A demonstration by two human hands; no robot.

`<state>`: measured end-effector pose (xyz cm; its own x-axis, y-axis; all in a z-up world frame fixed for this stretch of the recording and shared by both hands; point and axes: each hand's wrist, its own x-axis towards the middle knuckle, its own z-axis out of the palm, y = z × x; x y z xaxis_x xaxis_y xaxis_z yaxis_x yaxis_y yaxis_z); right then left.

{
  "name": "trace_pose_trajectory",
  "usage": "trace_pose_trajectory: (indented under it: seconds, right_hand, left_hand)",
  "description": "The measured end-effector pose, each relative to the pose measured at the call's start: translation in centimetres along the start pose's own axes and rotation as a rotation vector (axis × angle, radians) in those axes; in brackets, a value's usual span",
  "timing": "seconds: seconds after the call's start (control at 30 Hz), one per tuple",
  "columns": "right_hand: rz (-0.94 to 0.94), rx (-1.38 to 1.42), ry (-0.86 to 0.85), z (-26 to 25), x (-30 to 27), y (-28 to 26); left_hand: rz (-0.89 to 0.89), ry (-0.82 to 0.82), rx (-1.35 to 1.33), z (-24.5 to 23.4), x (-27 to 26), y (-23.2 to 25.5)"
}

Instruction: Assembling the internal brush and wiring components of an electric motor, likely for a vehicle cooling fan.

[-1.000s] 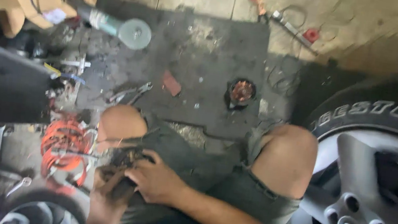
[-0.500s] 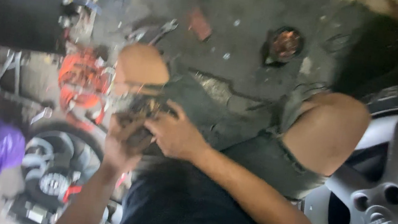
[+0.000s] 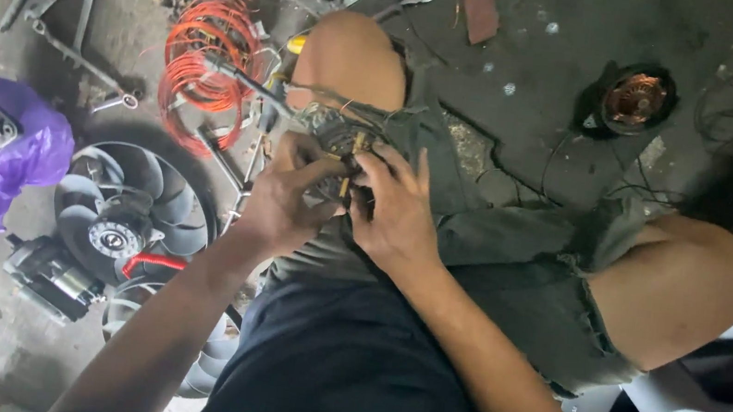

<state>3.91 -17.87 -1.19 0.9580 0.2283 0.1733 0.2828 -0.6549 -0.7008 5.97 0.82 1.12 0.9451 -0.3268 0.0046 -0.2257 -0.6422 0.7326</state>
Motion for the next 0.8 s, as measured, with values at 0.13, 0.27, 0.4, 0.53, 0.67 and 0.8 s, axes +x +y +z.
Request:
trace_pose_trajectory:
  seconds: [0.13,0.27,0.4,0.53,0.67,0.8]
  right_hand:
    - [0.060,-0.028,0.001,0.3,-0.1,-0.5]
    - [0.128,-0.019,0.004,-0.4,0.3,-2.2]
    - [0.155,-0.100,0.015,-0.3,0.5,-2.8]
    - [0.141,-0.148,0.004,0.9,-0.2,-1.7]
    - [0.171,-0.189,-0.036,1.7,-0.4,-1.3]
    - [0.180,-0.223,-0.004,2.2,-0.3,-1.2]
  left_hand:
    - [-0.023,-0.079,0.044,-0.8,0.8,0.4]
    - [-0.035,-0.183,0.066,-1.3,1.3,0.6]
    - [-0.045,-0.234,0.093,-1.7,1.5,0.8]
    - [-0.069,-0.257,0.068,-2.1,1.5,1.0]
    - [-0.099,-0.277,0.069,-2.2,1.7,1.3]
    - [-0.135,-0.294,0.042,-2.5,1.9,1.5]
